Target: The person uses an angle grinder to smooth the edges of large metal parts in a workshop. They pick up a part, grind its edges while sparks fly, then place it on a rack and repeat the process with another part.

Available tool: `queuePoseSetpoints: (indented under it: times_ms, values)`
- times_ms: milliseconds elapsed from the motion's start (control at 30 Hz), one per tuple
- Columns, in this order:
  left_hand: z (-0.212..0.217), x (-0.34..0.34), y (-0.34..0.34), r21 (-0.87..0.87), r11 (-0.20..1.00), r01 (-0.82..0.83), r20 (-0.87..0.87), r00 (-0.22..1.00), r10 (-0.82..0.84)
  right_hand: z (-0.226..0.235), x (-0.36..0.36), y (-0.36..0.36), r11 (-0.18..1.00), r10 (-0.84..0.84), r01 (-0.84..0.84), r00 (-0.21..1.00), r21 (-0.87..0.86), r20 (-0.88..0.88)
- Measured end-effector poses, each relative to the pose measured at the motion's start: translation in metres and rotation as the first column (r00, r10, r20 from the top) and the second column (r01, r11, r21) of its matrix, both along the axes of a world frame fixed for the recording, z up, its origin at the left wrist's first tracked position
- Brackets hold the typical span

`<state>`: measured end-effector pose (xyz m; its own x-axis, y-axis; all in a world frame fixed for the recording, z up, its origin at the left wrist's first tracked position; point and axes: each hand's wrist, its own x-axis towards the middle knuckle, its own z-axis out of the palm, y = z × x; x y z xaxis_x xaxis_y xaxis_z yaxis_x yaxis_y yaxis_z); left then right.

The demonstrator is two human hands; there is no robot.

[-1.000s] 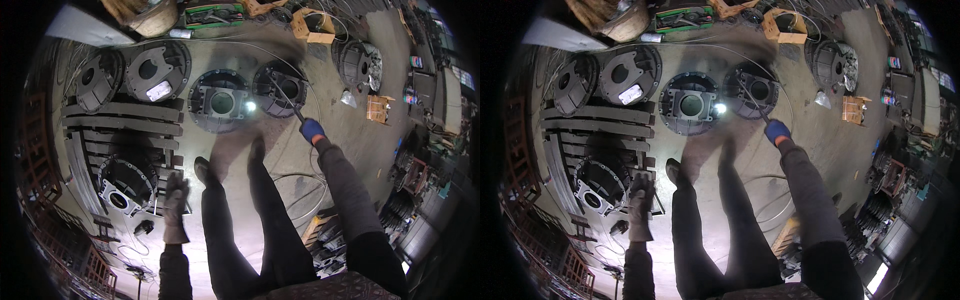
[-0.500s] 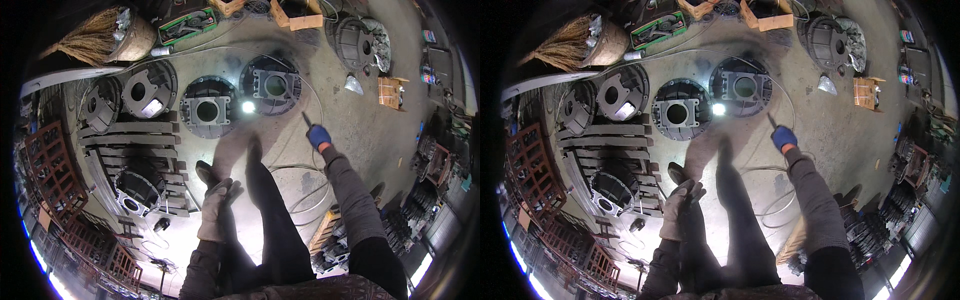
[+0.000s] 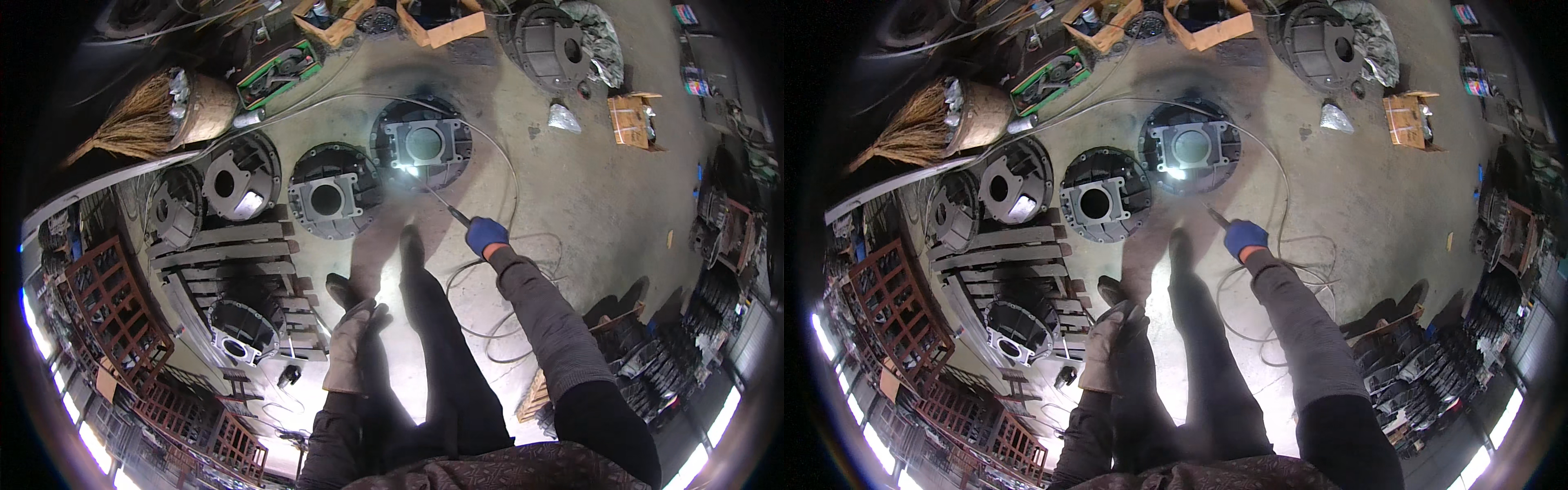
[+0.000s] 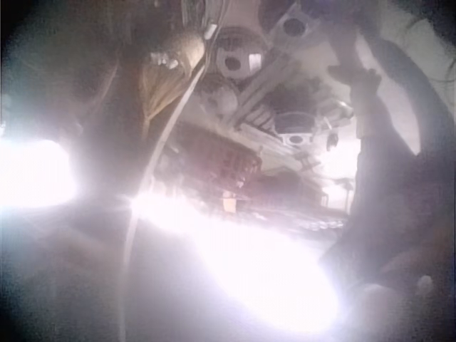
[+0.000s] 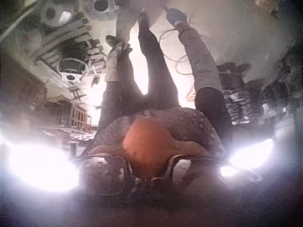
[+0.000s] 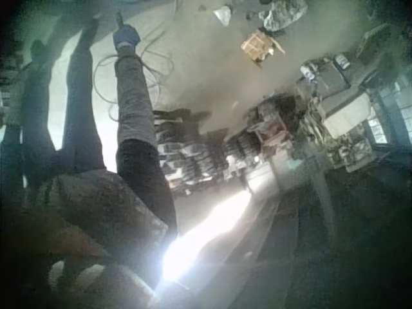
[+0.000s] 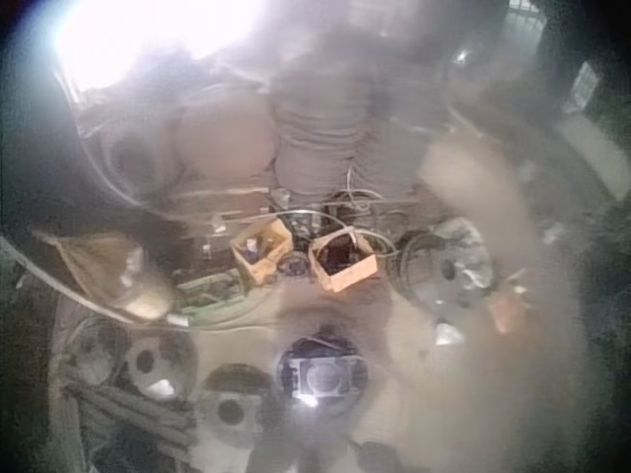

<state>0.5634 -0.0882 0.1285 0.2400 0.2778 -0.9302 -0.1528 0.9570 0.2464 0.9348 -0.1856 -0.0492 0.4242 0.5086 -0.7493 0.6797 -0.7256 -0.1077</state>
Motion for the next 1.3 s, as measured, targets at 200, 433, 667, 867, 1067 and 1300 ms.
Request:
queuePoseSetpoints:
  times_ms: [200, 433, 667, 867, 1067, 1300]
  values:
    - [-0.01, 0.001, -0.017, 0.01, 0.994, 0.11, 0.004, 0.994, -0.11, 0.0, 0.046, -0.057, 0.963, -0.262, 0.266, 0.961, -0.036, 0.092]
    - [-0.002, 0.023, -0.027, -0.052, 0.997, 0.057, -0.079, 0.995, -0.061, -0.003, 0.039, -0.064, 0.95, -0.24, 0.241, 0.97, -0.198, 0.033]
    - [0.031, 0.034, -0.002, 0.178, 0.82, 0.544, -0.254, 0.83, -0.496, -0.035, 0.068, 0.019, 0.958, -0.251, 0.225, 0.958, 0.181, 0.138]
    - [0.034, 0.018, 0.024, 0.11, 0.408, 0.906, -0.42, 0.415, -0.807, 0.001, 0.006, -0.009, 0.989, 0.145, -0.144, 0.989, -0.014, 0.036]
    - [0.002, -0.031, 0.03, 0.188, 0.687, 0.702, -0.301, 0.707, -0.64, 0.002, -0.023, -0.026, 0.991, -0.108, 0.116, 0.988, -0.069, 0.114]
    - [-0.029, -0.09, 0.038, -0.069, 0.961, 0.266, -0.043, 0.962, -0.27, 0.012, -0.052, 0.034, 0.995, -0.075, 0.083, 0.986, -0.047, 0.147]
